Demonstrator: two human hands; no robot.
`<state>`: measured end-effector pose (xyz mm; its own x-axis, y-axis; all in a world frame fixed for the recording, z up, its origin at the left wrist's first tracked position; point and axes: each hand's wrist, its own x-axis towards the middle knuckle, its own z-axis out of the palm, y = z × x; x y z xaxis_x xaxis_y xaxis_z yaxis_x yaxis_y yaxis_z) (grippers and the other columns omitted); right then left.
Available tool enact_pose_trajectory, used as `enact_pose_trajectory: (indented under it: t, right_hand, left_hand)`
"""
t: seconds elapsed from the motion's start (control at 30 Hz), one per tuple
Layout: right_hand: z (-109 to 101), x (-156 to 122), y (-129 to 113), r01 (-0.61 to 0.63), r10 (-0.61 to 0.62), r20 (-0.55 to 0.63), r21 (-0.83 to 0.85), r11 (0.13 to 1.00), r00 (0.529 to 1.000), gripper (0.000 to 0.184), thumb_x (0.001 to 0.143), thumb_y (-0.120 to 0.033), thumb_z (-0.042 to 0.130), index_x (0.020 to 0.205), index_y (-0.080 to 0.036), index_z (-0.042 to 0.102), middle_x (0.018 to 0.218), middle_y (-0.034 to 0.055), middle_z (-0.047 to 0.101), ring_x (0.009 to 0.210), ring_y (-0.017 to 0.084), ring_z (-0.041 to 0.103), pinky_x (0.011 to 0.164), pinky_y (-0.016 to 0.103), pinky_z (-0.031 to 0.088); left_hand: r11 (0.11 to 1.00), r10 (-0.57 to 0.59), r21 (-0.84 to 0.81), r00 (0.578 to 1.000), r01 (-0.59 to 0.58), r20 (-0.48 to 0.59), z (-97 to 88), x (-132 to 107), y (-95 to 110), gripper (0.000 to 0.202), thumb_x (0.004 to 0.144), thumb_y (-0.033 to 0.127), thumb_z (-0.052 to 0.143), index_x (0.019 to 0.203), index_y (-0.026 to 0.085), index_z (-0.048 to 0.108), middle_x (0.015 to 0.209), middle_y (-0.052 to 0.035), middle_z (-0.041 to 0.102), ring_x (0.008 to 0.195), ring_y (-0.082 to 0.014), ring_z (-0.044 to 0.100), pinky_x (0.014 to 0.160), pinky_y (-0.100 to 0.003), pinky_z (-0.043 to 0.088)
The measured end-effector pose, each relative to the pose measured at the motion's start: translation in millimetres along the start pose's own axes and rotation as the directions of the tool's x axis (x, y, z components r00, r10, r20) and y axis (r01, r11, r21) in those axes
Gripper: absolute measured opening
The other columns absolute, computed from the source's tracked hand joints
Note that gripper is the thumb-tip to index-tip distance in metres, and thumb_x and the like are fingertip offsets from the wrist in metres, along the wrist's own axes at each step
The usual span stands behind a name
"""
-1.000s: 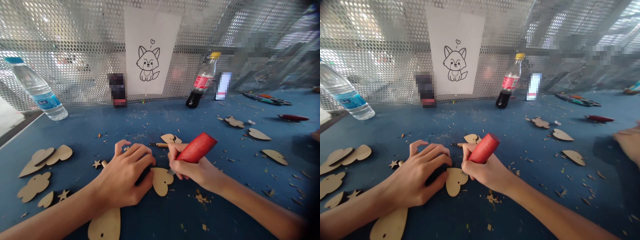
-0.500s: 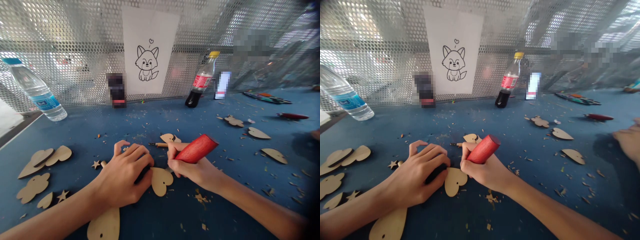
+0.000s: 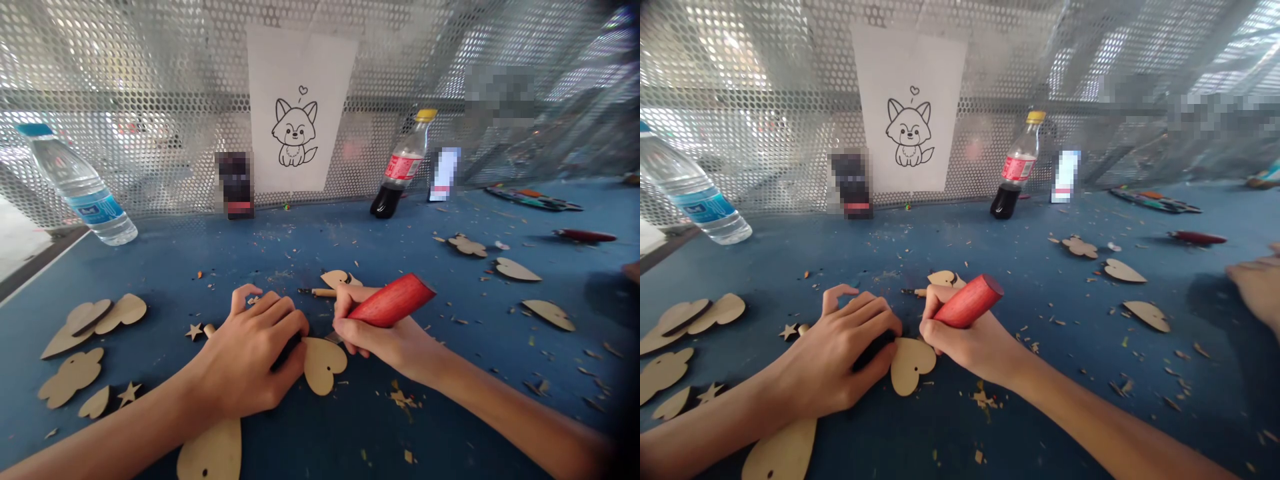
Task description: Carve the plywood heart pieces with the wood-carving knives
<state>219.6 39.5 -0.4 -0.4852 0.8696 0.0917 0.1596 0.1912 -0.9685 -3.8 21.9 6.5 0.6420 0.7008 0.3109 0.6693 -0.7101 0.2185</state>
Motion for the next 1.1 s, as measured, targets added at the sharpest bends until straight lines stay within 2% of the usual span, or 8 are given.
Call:
enact_pose_trajectory:
  t: [0.37, 1.1]
  right_hand:
    - [-0.9, 0.0, 0.7, 0.008, -0.008, 0.015, -0.021, 1.0, 1.0, 0.021, 0.088, -0.027, 0.061, 0.071, -0.021, 0.05, 0.059, -0.0037, 0.056, 0.051, 0.011, 0.049, 0.056, 0.03, 0.04]
    - [1.8, 1.8, -3.1, 0.006, -0.006, 0.005, 0.028, 1.0, 1.0, 0.021, 0.085, -0.026, 0.063, 0.07, -0.021, 0.049, 0.059, -0.0032, 0.056, 0.05, 0.01, 0.05, 0.05, 0.027, 0.04]
  left_hand:
    - [1.0, 0.002, -0.001, 1.0, -0.002, 0.007, -1.6, -2.9, 1.0, 0.012, 0.094, 0.02, 0.045, 0.091, 0.021, 0.057, 0.087, 0.0002, 0.064, 0.087, -0.0207, 0.059, 0.097, -0.049, 0.026]
    - [1.0, -0.002, -0.004, 1.0, 0.002, -0.004, -2.4, -2.6, 1.6, 0.012, 0.094, 0.02, 0.047, 0.09, 0.021, 0.058, 0.086, -0.0003, 0.064, 0.086, -0.0206, 0.059, 0.096, -0.047, 0.028]
